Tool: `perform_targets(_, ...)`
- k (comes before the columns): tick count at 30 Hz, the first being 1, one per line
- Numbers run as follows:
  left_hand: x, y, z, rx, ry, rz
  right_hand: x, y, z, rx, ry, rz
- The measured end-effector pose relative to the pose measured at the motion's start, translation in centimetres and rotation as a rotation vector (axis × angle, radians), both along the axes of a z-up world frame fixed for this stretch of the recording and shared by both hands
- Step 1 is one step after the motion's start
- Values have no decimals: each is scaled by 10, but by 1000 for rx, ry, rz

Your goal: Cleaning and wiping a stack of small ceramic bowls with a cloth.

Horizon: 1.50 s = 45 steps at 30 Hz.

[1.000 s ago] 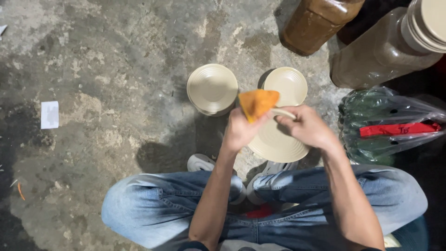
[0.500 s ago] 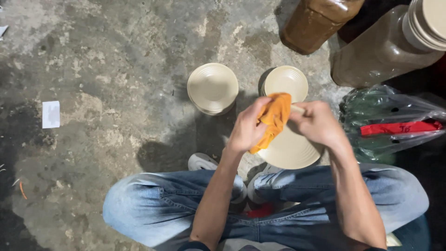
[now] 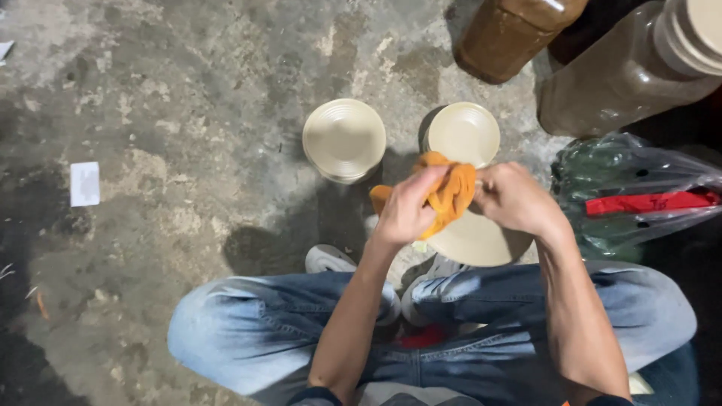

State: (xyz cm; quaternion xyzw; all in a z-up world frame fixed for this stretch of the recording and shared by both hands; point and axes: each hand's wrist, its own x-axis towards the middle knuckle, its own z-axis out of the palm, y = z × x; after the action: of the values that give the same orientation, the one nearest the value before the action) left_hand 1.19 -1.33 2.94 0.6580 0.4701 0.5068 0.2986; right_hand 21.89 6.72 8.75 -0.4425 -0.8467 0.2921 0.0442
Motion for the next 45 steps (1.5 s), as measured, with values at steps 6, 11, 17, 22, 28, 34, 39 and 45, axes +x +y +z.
perform_targets(6, 6, 14, -68, -146, -505, 150, -21, -6, 38, -308, 380, -575)
perform_targets(11, -31, 12, -102, -256, -562, 41, 4, 4, 48, -202, 508, -576)
perform_targets(17, -30, 14, -111, -468, -1649, -203, -10, -4, 37, -325, 412, -396)
perform_targets(22, -29, 8, -18, -215, -615, -387, -28, -13, 33, -228, 234, -282)
perform_targets(28, 1, 10, -65, -412, -705, -63, -24, -9, 7, -167, 592, -623)
perform_targets(34, 34, 12, -35, -277, -1262, 189, -16, 14, -65, -68, 1180, -815)
perform_targets(39, -31, 5, -23, -202, -451, 256, -36, -2, 32, 163, 692, -384)
perform_targets(45, -24, -6, 40, -231, -249, 129, -14, 1, -23, -36, 722, -388)
